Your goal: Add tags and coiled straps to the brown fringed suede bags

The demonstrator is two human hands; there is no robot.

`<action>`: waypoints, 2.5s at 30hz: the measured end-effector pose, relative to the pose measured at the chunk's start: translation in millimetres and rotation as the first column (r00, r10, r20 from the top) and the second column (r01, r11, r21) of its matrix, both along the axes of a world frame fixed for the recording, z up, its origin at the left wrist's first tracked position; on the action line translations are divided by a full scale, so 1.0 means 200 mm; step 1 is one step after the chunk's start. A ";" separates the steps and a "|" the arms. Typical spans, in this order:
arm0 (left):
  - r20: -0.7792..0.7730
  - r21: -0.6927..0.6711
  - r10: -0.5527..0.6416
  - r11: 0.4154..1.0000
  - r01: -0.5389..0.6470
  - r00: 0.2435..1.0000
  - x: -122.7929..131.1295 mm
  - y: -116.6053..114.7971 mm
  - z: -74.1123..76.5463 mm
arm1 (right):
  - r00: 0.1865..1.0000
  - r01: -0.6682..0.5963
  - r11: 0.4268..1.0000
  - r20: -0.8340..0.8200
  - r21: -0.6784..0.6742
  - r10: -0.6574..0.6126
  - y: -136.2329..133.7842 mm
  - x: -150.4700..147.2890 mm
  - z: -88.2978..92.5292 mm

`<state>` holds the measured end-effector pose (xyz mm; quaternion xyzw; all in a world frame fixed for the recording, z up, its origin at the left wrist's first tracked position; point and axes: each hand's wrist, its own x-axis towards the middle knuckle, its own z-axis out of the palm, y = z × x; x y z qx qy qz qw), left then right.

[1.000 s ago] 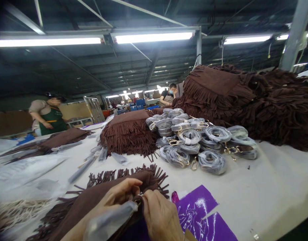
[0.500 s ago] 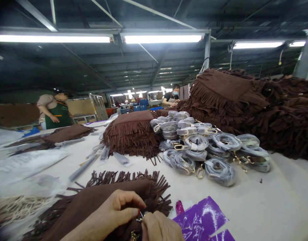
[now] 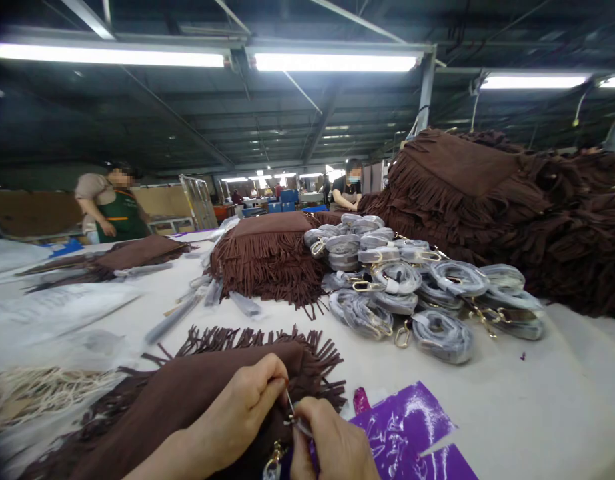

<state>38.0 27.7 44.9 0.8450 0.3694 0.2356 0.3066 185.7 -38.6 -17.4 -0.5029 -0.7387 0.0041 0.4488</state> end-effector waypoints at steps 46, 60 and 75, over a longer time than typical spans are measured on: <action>0.280 -0.424 0.162 0.905 -0.030 0.946 0.14 -0.02 0.00 | 0.821 -0.282 0.870 -0.571 -0.404 0.001 0.14 0.11 0.27; 0.591 -0.700 0.368 0.676 0.231 0.718 0.09 -0.05 0.09 | 0.990 0.133 0.826 0.111 -0.547 -0.086 -0.13 0.10 0.18; 0.707 -0.653 0.370 0.668 0.356 0.603 -0.07 -0.16 0.00 | 0.588 -0.529 0.524 -0.733 -0.668 -0.341 -0.19 0.14 0.22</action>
